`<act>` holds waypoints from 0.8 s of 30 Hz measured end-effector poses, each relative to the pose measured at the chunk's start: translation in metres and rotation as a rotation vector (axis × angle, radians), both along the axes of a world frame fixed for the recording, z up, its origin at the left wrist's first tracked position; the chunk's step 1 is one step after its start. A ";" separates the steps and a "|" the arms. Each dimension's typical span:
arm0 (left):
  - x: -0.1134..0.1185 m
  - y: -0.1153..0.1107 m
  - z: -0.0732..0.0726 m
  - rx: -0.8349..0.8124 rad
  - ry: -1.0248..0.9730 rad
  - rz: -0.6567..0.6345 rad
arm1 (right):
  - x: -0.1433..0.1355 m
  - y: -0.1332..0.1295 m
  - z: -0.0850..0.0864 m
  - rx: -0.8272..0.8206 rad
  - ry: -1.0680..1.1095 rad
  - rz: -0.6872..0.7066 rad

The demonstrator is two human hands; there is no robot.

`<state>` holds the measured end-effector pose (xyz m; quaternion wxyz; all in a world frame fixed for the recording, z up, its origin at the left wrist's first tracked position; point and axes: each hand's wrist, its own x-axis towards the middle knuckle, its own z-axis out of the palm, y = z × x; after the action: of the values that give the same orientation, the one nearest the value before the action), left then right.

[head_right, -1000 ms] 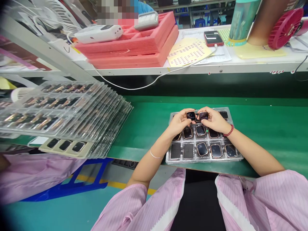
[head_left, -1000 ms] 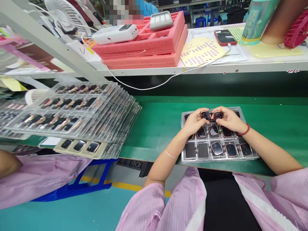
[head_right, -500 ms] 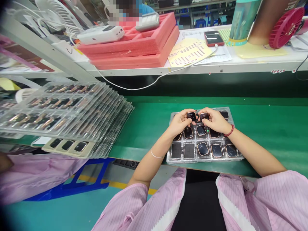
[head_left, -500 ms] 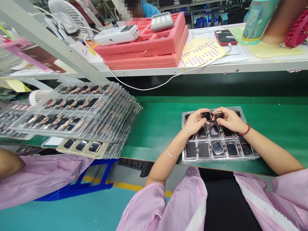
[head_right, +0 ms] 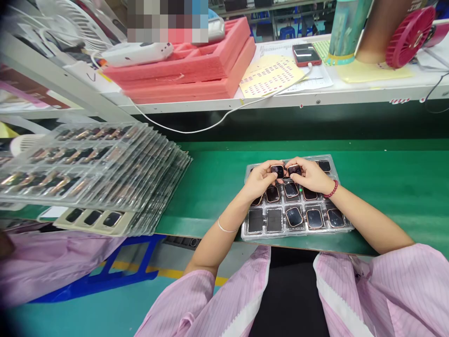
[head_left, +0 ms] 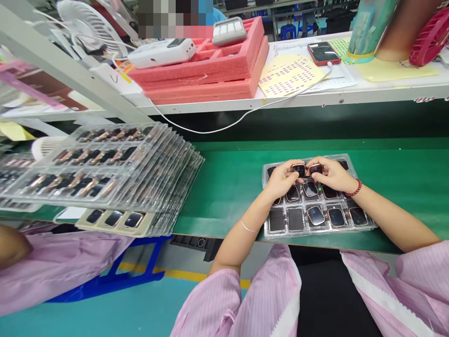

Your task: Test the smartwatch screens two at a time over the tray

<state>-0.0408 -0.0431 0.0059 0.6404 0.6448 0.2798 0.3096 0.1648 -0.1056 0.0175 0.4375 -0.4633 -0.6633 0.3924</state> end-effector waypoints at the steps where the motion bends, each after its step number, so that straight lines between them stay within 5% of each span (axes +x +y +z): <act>1: 0.000 0.000 -0.001 0.005 -0.004 -0.004 | 0.000 0.000 0.000 -0.004 -0.002 0.003; 24: 0.000 -0.001 0.001 0.027 -0.045 0.020 | 0.000 -0.001 0.004 -0.030 0.005 0.037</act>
<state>-0.0410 -0.0439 0.0071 0.6347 0.6434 0.2677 0.3341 0.1650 -0.1064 0.0213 0.4249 -0.4565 -0.6646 0.4115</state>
